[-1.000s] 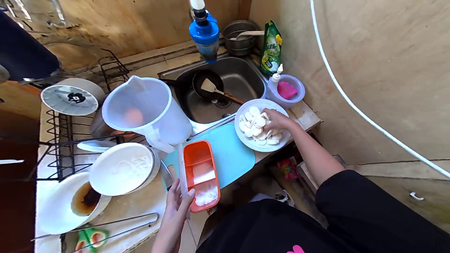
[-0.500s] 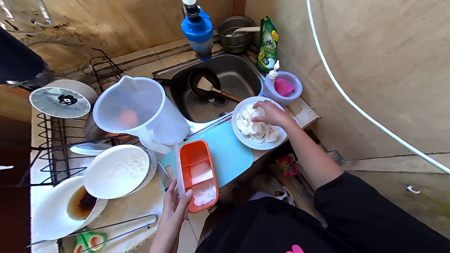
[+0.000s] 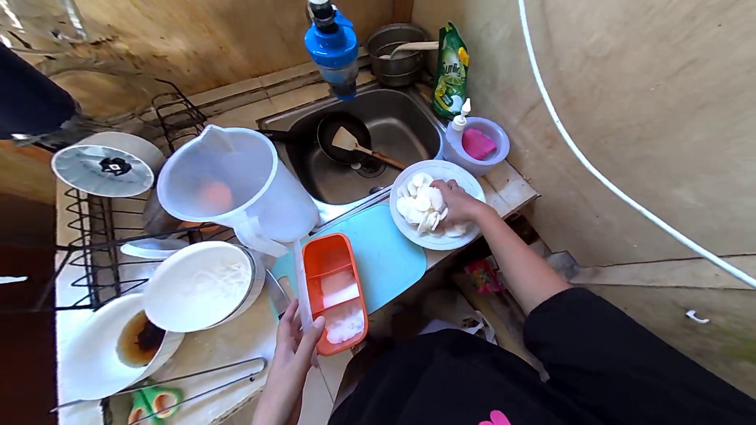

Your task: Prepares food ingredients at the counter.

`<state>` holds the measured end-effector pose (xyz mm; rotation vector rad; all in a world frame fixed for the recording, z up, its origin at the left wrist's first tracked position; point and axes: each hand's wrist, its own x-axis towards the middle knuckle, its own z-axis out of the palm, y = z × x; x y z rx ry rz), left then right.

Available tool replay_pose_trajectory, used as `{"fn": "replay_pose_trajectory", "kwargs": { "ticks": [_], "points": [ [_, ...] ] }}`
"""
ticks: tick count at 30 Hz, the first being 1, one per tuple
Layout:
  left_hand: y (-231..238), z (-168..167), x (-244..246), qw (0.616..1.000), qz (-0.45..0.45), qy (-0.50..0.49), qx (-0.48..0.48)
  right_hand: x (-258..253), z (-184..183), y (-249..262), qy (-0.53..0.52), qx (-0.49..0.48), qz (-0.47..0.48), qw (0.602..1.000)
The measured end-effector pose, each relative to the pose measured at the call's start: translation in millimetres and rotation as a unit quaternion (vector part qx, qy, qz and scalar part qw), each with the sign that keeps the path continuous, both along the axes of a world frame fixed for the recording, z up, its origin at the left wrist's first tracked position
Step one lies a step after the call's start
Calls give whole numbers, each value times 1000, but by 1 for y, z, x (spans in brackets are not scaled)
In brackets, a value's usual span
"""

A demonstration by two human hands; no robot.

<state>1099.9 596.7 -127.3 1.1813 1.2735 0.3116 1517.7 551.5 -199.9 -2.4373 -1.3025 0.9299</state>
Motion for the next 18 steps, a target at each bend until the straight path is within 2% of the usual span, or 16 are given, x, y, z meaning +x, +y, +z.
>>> {"fn": "replay_pose_trajectory", "kwargs": {
  "ticks": [10,15,18],
  "points": [
    [0,0,1,1000,0,2,3,13,-8,-6,30,54,18,998],
    [0,0,2,1000,-5,4,9,1,5,-5,52,47,-18,997],
    [0,0,2,1000,-3,-1,8,2,-1,-4,63,76,-11,995]
  ]
}}
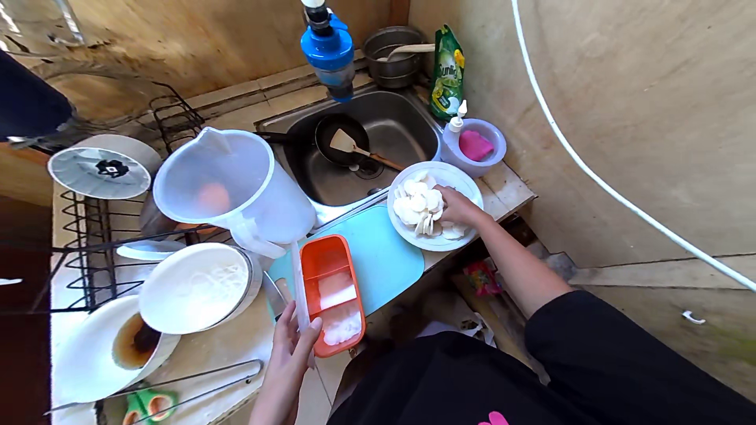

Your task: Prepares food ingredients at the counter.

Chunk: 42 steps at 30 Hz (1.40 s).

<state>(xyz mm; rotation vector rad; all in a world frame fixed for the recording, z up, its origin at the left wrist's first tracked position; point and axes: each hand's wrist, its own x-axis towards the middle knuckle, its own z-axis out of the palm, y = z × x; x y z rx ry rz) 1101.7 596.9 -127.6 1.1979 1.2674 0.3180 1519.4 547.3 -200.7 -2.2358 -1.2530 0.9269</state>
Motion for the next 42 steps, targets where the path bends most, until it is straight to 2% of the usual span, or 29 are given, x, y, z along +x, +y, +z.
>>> {"fn": "replay_pose_trajectory", "kwargs": {
  "ticks": [5,11,13,15,18,21,23,27,30,34,38,42],
  "points": [
    [-1,0,0,1000,2,-3,-4,25,-6,4,61,83,-17,995],
    [-2,0,1,1000,14,-1,-3,44,42,2,100,43,-6,994],
    [-1,-1,1,1000,19,-2,-5,45,52,-2,69,49,5,996],
    [-2,-2,1,1000,23,-5,-5,38,62,-5,-13,61,30,998],
    [-2,-1,2,1000,23,-3,-1,25,59,-14,-100,71,67,990],
    [-2,-2,2,1000,21,-7,-2,20,56,-27,-51,31,81,995],
    [-2,-2,2,1000,23,-8,-2,20,64,-34,-13,13,59,998],
    [-2,-3,2,1000,23,-9,1,15,64,-24,-66,104,12,992],
    [-2,-2,2,1000,17,0,-1,-24,53,1,-126,156,63,978],
    [-1,-2,0,1000,11,-3,0,-63,32,24,-175,54,170,968],
    [-2,0,1,1000,9,-1,3,-52,33,25,-187,15,150,971],
    [-3,0,0,1000,24,-2,-1,-21,46,22,-152,53,94,982]
  ]
}}
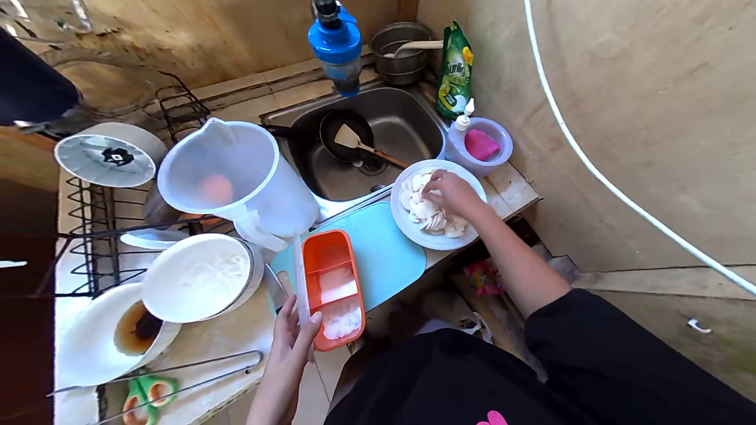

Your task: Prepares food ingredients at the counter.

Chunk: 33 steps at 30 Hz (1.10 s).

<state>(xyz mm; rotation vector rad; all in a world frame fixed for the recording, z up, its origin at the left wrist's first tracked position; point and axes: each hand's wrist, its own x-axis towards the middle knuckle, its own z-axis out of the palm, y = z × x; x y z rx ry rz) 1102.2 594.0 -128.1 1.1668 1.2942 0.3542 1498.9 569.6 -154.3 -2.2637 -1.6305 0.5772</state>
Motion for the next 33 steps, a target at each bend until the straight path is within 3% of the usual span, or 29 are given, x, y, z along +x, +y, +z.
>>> {"fn": "replay_pose_trajectory", "kwargs": {
  "ticks": [5,7,10,13,16,19,33],
  "points": [
    [1,1,2,1000,1,-7,-2,28,1,-4,-7,-21,-14,1000],
    [1,5,3,1000,0,-15,-4,28,9,-11,-29,32,-28,999],
    [2,8,3,1000,-3,-29,-8,-5,37,-16,-21,136,-16,990],
    [4,7,3,999,-4,-30,-15,-77,52,-19,60,185,92,977],
    [5,6,5,999,-3,-32,-21,-163,46,-11,186,17,254,949],
    [4,4,3,999,0,-33,-19,-222,26,4,178,-142,361,904],
    [2,-1,3,1000,-2,-5,6,-236,9,17,146,-150,430,878]
  ]
}}
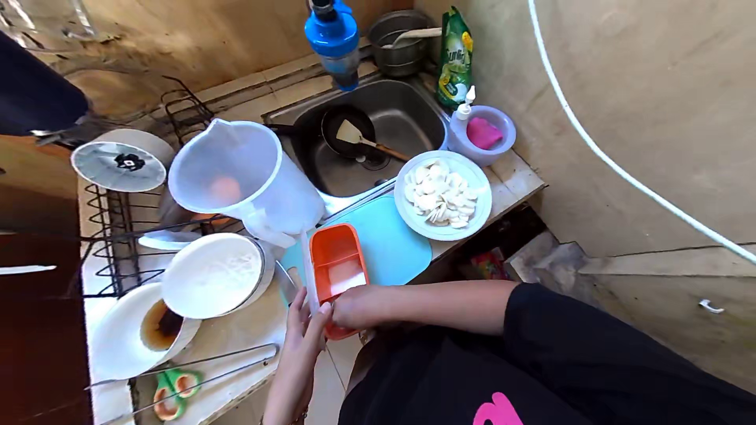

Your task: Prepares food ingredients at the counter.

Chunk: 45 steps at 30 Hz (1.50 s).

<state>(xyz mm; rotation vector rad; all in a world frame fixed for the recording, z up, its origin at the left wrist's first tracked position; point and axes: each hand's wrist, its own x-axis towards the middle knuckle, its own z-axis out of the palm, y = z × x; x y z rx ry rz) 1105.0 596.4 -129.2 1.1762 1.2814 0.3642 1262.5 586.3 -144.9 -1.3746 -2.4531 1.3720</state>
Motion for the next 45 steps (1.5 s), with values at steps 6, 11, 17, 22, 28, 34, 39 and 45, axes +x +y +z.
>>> {"fn": "replay_pose_trajectory", "kwargs": {
  "ticks": [6,11,17,22,28,34,39,45],
  "points": [
    [0,-3,-2,1000,-3,-18,6,54,32,-22,109,93,-149,978],
    [-1,-1,-1,1000,2,-14,0,155,60,-57,21,147,-366,919],
    [-4,0,3,1000,6,3,6,199,57,-71,-69,171,-425,886],
    [-2,-2,2,1000,4,3,6,216,56,-74,-105,164,-465,864],
    [-2,-2,2,1000,1,6,8,255,51,-65,-151,159,-520,826],
    [-2,-1,3,1000,6,4,0,265,16,-62,-147,119,-551,813],
    [-2,-2,1,1000,1,6,0,215,-32,-62,-198,12,-499,844],
    [-2,-1,2,1000,0,7,2,242,-28,-57,-131,95,-531,832]
  ]
}}
